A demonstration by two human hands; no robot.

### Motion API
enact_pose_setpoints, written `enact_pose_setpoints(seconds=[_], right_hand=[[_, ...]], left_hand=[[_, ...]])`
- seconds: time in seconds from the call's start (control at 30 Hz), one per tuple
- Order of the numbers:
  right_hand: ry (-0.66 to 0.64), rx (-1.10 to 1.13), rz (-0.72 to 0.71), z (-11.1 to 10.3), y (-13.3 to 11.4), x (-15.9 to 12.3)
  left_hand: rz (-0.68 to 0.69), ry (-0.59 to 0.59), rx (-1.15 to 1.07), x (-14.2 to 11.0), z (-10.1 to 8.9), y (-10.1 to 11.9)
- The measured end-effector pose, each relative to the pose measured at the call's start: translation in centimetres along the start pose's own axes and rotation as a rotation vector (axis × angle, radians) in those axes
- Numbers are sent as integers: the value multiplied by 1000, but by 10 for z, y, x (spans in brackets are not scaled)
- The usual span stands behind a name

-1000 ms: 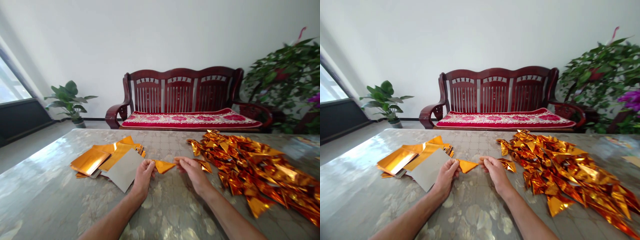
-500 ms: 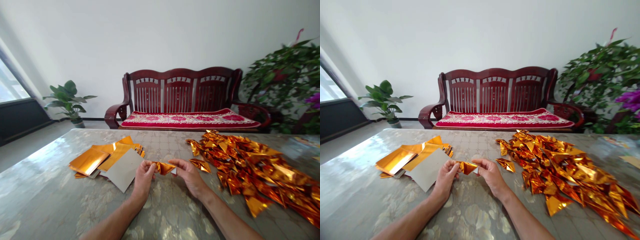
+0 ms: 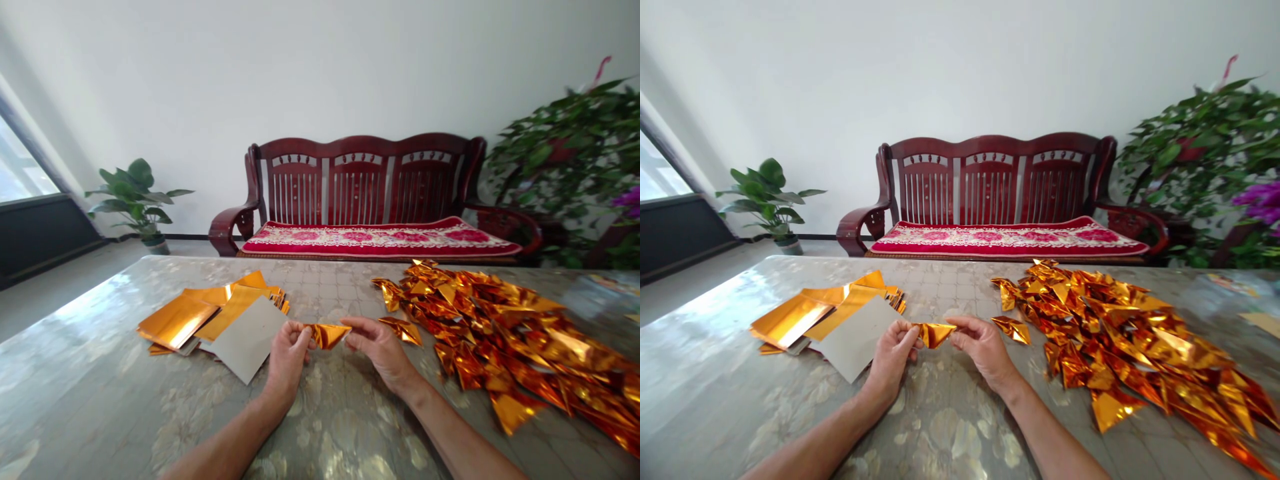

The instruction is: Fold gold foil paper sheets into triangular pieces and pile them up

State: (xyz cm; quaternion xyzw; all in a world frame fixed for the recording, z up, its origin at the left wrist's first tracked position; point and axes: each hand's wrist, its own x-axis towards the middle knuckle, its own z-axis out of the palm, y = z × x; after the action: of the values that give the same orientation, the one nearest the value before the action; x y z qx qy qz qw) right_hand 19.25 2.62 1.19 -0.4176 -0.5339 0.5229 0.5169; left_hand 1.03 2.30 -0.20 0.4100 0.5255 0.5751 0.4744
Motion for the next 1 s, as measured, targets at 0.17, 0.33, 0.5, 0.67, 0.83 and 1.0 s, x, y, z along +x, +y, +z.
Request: enact_pose_setpoints(seconds=[0.17, 0.33, 0.5, 0.67, 0.83, 1.0], right_hand=[[49, -98, -46, -2, -2, 0], [122, -168, -88, -4, -2, 0], [178, -233, -168, -4, -2, 0], [171, -274, -193, -5, 3, -1], [133, -411, -325, -7, 3, -4], [15, -565, -453, -13, 0, -4]], left_hand=[[56, -45, -50, -3, 1, 2], [110, -117, -105, -5, 1, 4], [132, -134, -61, -4, -1, 1], [256, -121, 78, 0, -7, -5], [500, -223, 343, 1, -16, 1], [674, -437, 551, 6, -25, 8]])
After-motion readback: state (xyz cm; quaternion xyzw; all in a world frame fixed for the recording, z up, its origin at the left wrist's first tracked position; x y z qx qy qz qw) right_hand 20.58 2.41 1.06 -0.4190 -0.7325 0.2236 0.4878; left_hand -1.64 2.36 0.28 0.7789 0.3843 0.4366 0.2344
